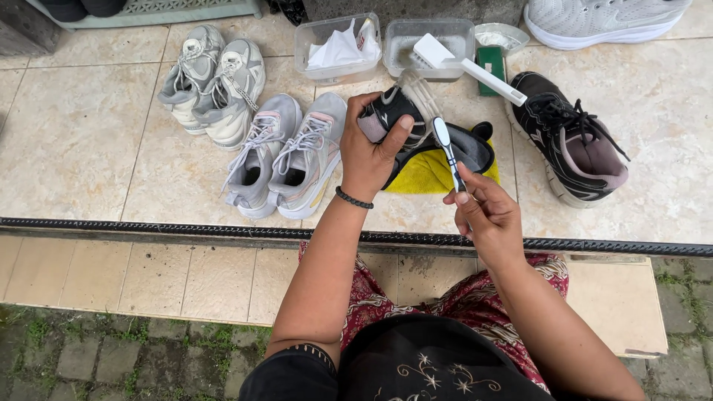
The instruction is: Cleaning a pair of sneakers using a toothbrush, cleaning solution, and a cloth.
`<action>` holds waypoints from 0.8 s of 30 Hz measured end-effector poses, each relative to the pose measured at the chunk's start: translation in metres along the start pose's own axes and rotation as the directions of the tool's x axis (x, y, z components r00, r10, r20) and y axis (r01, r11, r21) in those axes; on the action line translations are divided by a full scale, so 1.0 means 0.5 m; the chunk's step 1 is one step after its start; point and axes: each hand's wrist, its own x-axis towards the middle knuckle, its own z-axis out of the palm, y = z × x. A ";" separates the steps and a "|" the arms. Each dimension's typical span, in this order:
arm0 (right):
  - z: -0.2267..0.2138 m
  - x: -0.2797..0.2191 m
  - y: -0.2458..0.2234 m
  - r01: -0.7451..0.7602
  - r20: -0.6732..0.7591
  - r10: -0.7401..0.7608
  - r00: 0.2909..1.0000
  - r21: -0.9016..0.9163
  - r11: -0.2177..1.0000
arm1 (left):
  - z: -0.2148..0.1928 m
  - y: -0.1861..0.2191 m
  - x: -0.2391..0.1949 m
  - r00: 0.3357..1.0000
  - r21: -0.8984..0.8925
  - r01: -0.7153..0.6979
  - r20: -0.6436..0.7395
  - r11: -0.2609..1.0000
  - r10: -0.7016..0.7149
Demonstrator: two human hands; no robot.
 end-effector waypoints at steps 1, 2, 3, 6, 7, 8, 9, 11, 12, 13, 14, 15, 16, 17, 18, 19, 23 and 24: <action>0.005 0.008 -0.005 0.004 0.003 -0.004 1.000 0.002 1.000 | 0.001 -0.001 0.002 1.000 0.001 -0.005 -0.003 1.000 0.005; 0.011 0.015 -0.009 0.017 0.007 -0.017 1.000 0.009 1.000 | 0.002 -0.002 0.005 1.000 -0.010 -0.009 0.012 1.000 0.009; 0.018 0.014 -0.011 0.019 0.011 -0.020 1.000 0.017 1.000 | -0.001 -0.005 -0.002 1.000 -0.017 -0.005 0.028 1.000 0.005; 0.039 0.042 -0.077 0.053 0.008 -0.053 0.999 -0.002 0.999 | 0.022 0.001 -0.023 0.995 0.016 -0.082 0.060 0.997 0.081; 0.037 0.035 -0.084 0.052 0.002 -0.052 0.999 -0.003 0.999 | 0.023 0.006 -0.027 0.995 0.014 -0.080 0.066 0.997 0.079; 0.035 0.028 -0.091 0.038 0.000 -0.038 0.999 0.004 0.999 | 0.023 0.012 -0.030 0.993 0.014 -0.102 0.065 0.995 0.101; 0.030 0.029 -0.099 0.031 0.000 -0.031 1.000 0.006 0.999 | 0.028 0.017 -0.027 0.990 0.008 -0.131 0.061 0.991 0.130; 0.018 -0.013 -0.111 -0.006 -0.017 0.006 1.000 -0.003 1.000 | 0.032 0.014 -0.030 0.986 0.028 -0.157 0.062 0.987 0.155; 0.012 -0.036 -0.116 -0.048 -0.031 0.048 0.998 -0.005 0.999 | 0.031 0.011 -0.034 0.983 0.057 -0.179 0.061 0.982 0.176; 0.003 -0.044 -0.111 -0.053 -0.029 0.053 0.998 -0.008 0.999 | 0.040 0.001 -0.044 0.984 0.056 -0.174 0.058 0.983 0.171; -0.006 -0.053 -0.106 -0.064 -0.035 0.063 0.997 -0.037 0.997 | 0.050 -0.008 -0.055 0.978 0.064 -0.202 0.069 0.977 0.198; -0.016 -0.065 -0.102 -0.074 -0.047 0.071 0.996 -0.064 0.995 | 0.061 -0.017 -0.066 0.970 0.070 -0.231 0.087 0.970 0.225; -0.024 -0.056 -0.102 -0.079 -0.051 0.075 0.996 -0.065 0.995 | 0.071 -0.014 -0.081 0.971 0.068 -0.227 0.091 0.971 0.221; -0.032 -0.049 -0.103 -0.073 -0.061 0.069 0.996 -0.068 0.995 | 0.082 -0.010 -0.096 0.954 0.123 -0.284 0.132 0.951 0.268; -0.040 -0.042 -0.105 -0.067 -0.071 0.062 0.996 -0.070 0.995 | 0.094 -0.004 -0.112 0.934 0.174 -0.340 0.176 0.924 0.311; -0.041 -0.049 -0.108 -0.055 -0.074 0.050 0.996 -0.071 0.996 | 0.096 -0.011 -0.111 0.930 0.169 -0.352 0.178 0.921 0.322; -0.045 -0.087 -0.118 -0.095 -0.106 0.086 0.991 -0.085 0.992 | 0.090 -0.022 -0.095 0.875 0.273 -0.484 0.178 0.832 0.450; -0.047 -0.102 -0.118 -0.113 -0.118 0.104 0.988 -0.074 0.991 | 0.085 -0.022 -0.089 0.845 0.295 -0.535 0.182 0.792 0.503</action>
